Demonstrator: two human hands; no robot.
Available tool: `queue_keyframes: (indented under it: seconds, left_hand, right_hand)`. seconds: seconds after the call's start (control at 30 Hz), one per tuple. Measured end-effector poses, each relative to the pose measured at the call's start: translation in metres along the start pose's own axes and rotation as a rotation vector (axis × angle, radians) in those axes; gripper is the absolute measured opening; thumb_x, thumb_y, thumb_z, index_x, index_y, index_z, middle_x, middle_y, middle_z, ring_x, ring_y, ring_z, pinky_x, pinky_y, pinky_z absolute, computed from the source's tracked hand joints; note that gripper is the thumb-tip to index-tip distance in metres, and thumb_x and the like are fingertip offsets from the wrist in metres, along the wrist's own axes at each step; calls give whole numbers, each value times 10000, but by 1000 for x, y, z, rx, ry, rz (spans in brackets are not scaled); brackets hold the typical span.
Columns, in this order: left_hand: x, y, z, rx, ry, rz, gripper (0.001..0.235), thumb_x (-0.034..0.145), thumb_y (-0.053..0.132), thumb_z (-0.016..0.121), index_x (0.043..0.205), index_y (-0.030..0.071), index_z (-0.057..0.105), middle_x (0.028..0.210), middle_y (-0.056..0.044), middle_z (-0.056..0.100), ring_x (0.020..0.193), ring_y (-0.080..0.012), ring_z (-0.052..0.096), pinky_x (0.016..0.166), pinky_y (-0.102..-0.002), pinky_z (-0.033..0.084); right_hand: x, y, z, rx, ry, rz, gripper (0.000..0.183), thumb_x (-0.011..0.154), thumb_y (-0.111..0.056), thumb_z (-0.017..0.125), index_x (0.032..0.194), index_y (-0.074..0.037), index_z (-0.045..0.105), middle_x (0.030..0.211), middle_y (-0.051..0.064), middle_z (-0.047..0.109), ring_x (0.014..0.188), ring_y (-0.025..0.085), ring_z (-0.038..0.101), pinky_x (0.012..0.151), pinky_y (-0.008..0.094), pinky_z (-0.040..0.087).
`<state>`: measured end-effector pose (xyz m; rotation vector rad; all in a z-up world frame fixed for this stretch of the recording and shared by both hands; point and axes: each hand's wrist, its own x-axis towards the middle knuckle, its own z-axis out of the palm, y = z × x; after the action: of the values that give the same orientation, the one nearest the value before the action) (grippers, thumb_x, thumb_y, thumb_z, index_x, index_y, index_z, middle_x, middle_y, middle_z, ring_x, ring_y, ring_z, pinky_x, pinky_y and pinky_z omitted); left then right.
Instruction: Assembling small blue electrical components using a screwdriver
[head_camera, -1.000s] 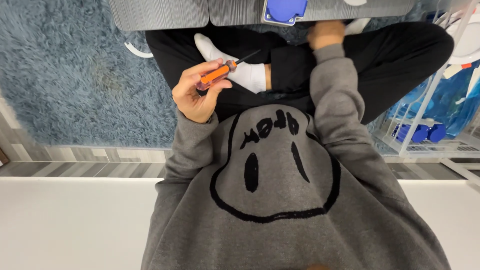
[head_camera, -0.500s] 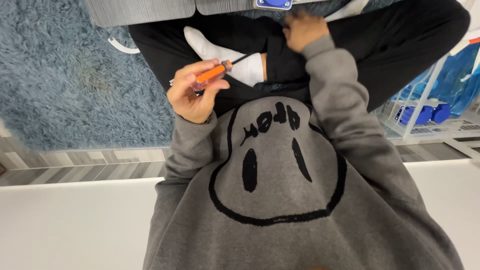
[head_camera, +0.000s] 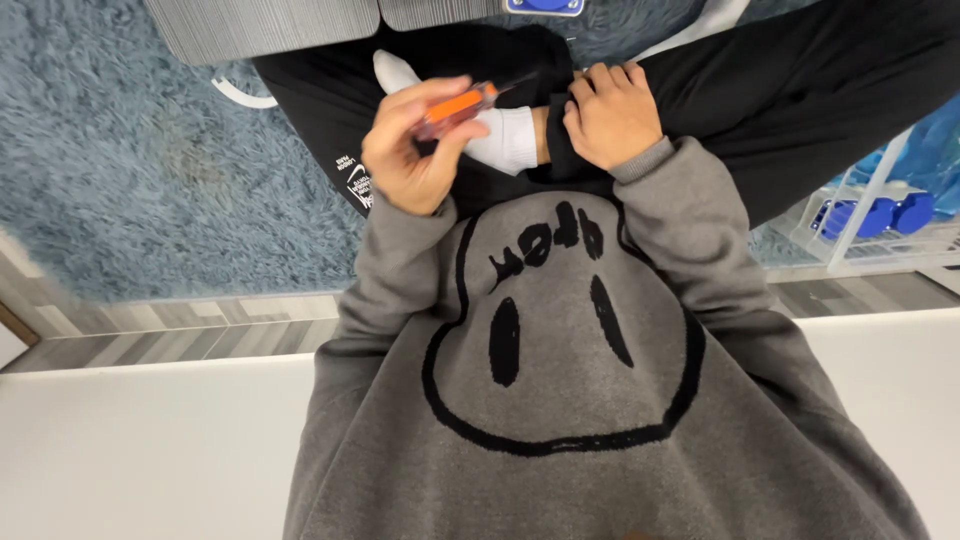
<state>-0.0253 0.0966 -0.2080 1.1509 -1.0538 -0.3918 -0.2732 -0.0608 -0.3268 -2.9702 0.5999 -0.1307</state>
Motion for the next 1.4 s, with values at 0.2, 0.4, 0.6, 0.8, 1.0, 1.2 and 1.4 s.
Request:
queue_keyframes:
  seconds: [0.2,0.4,0.6,0.8,1.0,1.2,1.4]
  left_hand:
    - [4,-56,40,166,-49,87,662,910,-66,969,1375,134,543,1239,-215,744,1165,-333,772,1025,-402,699]
    - [-1,-75,56,242,-81,-3,459,959,51,929,1257,103,584,1223,-165,744,1125,-286,771,850,-329,709]
    - [3,-77,68,267,-139,-82,326,953,97,915,1143,57,653,1171,-151,769,1109,-286,777,957,-357,669]
    - [2,-80,73,314,-190,-126,232,974,179,886,1096,51,736,1166,-107,781,1097,-228,767,954,-323,648]
    - [8,-54,63,247,-64,-154,312,931,218,935,1197,110,813,1096,-107,822,989,-333,804,883,-428,643]
    - [8,-8,44,168,89,140,509,865,46,943,1277,56,645,1155,-158,827,995,-339,812,891,-422,635]
    - [8,16,30,49,143,165,572,867,-47,902,1290,-2,521,1133,-252,796,978,-401,825,836,-444,654]
  right_hand:
    - [4,3,-1,-9,50,-16,258,1046,-347,666,1074,-118,781,1071,76,734,915,286,690,1003,444,484]
    - [4,3,-4,-13,105,-16,253,1039,-347,672,1070,-121,780,1078,76,747,920,281,685,998,436,498]
    - [6,2,-5,-12,92,2,260,1045,-355,651,1018,-118,754,1016,74,733,896,281,677,983,444,485]
    - [9,1,-9,2,122,5,247,1016,-332,665,962,-102,738,938,85,702,846,302,663,930,453,490]
    - [5,12,31,173,-26,168,250,958,-316,705,1082,-108,766,998,109,746,946,335,750,983,509,501]
    - [28,20,-18,946,17,404,505,1015,-46,580,1504,55,506,1393,428,631,1129,566,719,949,667,597]
    - [23,0,-15,1607,166,373,342,1059,28,611,1389,91,673,1253,335,747,1049,388,793,903,443,666]
